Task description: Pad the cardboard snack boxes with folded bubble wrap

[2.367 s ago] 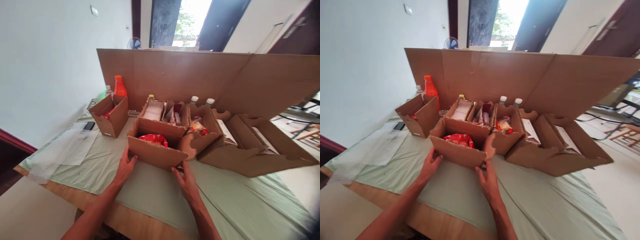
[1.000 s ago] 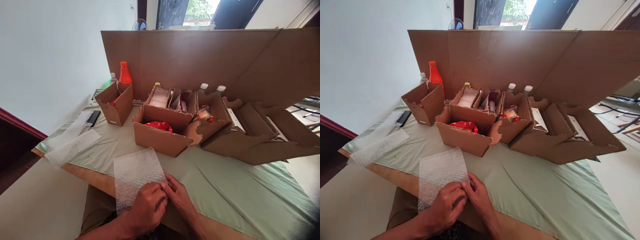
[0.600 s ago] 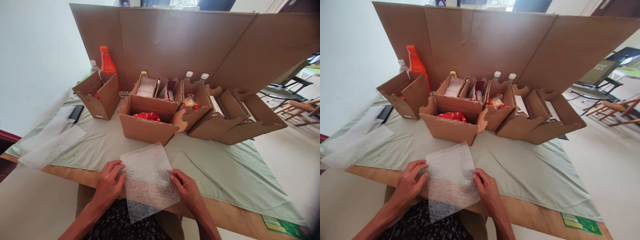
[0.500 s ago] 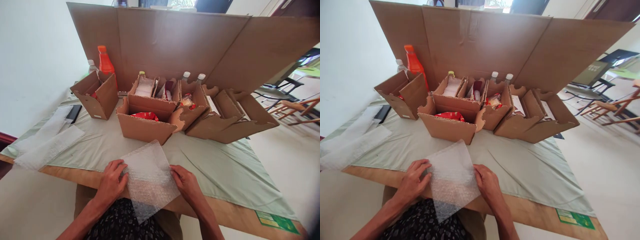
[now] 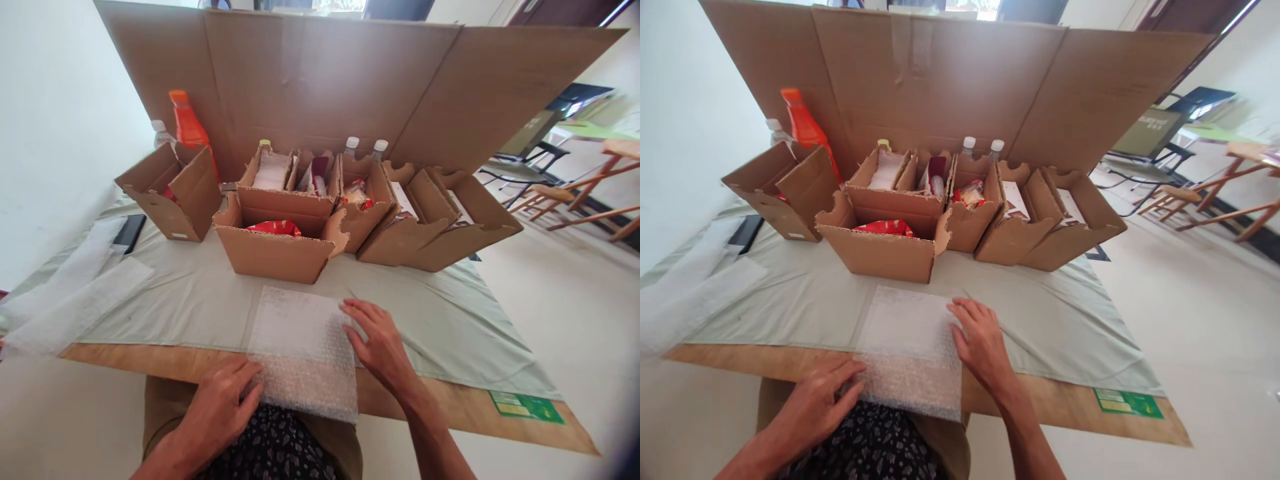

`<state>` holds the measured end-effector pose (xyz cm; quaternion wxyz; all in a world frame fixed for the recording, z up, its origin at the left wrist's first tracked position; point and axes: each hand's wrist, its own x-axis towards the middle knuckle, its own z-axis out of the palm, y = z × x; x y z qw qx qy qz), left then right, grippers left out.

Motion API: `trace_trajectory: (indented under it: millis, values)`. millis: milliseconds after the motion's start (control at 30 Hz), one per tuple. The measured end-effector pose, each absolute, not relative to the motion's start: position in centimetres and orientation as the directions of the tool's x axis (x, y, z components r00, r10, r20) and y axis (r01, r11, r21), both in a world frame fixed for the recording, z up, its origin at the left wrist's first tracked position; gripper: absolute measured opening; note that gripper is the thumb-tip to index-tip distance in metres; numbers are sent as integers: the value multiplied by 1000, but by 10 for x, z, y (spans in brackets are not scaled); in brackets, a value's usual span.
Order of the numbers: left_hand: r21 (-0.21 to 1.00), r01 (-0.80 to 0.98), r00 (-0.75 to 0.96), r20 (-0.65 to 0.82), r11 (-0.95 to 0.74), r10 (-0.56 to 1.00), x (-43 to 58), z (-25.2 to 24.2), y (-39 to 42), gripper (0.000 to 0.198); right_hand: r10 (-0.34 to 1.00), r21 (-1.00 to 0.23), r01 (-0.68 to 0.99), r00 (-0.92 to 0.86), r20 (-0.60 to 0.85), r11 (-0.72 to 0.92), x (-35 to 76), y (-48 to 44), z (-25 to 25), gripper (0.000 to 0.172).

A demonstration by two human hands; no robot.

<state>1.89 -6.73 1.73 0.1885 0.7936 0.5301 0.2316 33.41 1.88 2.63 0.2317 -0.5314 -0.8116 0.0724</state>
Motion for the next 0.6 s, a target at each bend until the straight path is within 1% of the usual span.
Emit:
trace_trajectory:
  millis: [67, 133, 167, 233, 300, 333, 400, 433, 533, 600]
  values:
    - [511, 748, 376, 201, -425, 904, 8, 19, -66, 27, 881, -401, 785, -435, 184, 472, 350, -18, 22, 48]
    - [442, 743, 459, 210, -503, 863, 0, 15, -66, 47, 863, -406, 774, -499, 79, 485, 359, -54, 13, 69]
    - [404, 738, 502, 206, -540, 840, -2, 11, -66, 58, 863, -390, 785, -503, 54, 482, 360, -69, 7, 77]
    - [332, 730, 568, 191, -597, 801, -4, -1, -67, 75, 884, -328, 827, -463, 62, 456, 357, -90, -6, 86]
    - [268, 730, 598, 195, -628, 778, -2, -12, -66, 79, 903, -272, 861, -416, 110, 430, 350, -98, -18, 88]
    - [245, 731, 602, 208, -636, 771, -2, -15, -65, 79, 902, -264, 862, -411, 133, 432, 347, -98, -23, 89]
    - [237, 729, 597, 241, -643, 765, -1, -18, -62, 75, 885, -294, 835, -430, 180, 466, 343, -95, -28, 83]
    - [254, 720, 593, 257, -646, 763, -1, -16, -61, 71, 873, -325, 811, -442, 206, 487, 343, -93, -28, 76]
    - [362, 674, 557, 323, -644, 765, -3, -5, -60, 41, 870, -453, 743, -404, 282, 492, 348, -90, -19, 51]
    - [464, 631, 512, 352, -621, 783, -5, 4, -61, 23, 899, -576, 690, -339, 278, 438, 350, -90, -9, 39]
